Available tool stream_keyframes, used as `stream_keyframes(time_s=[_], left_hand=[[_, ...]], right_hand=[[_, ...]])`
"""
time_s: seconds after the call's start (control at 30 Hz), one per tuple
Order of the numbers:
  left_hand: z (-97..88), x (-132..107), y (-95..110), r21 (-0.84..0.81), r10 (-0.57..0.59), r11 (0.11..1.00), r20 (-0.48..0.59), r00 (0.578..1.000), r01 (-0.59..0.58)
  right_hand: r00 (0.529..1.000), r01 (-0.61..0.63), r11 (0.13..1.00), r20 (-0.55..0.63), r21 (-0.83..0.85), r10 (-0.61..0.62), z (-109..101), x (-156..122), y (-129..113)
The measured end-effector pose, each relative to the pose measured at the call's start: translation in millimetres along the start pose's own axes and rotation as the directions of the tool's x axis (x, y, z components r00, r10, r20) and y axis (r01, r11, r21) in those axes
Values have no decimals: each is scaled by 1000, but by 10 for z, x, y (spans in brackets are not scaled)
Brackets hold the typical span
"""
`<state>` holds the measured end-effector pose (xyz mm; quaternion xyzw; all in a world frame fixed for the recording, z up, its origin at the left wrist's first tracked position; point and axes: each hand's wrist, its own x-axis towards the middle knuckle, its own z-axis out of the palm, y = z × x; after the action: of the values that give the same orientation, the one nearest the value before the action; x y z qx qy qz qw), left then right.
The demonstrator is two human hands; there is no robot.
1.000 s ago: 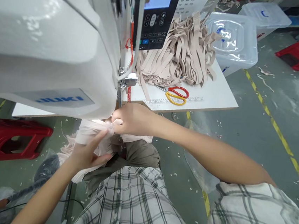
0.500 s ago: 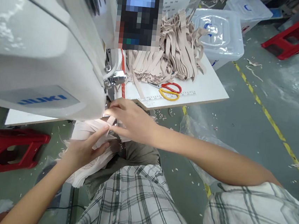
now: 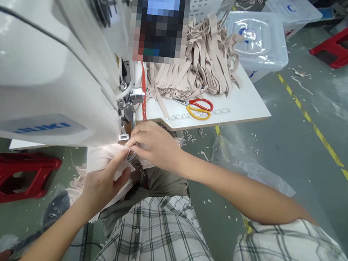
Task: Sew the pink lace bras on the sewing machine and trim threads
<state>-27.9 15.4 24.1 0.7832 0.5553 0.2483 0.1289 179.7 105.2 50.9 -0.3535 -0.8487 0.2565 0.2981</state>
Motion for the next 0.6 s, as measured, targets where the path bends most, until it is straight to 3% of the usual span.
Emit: stream_keyframes(time_s=[0.13,0.3,0.47,0.53,0.6], left_hand=[[-32,-21,59,30,-27,999,24,999,26],[-186,-20,-39,96,57,993,116,992,-68],[-321,88,-173,92,216,967,204,955,-238],[-333,118,-134,139,186,966,211,959,-218],[-329,125,-57,189,127,967,225,966,-172]], right_hand=[[958,202,967,-172,-158,-229,167,-168,88],[917,319,880,-119,-352,-380,186,-219,183],[933,296,893,-98,-339,-346,117,-199,146],[944,242,923,-147,-299,-295,131,-245,113],[971,106,983,-197,-150,-135,168,-293,97]])
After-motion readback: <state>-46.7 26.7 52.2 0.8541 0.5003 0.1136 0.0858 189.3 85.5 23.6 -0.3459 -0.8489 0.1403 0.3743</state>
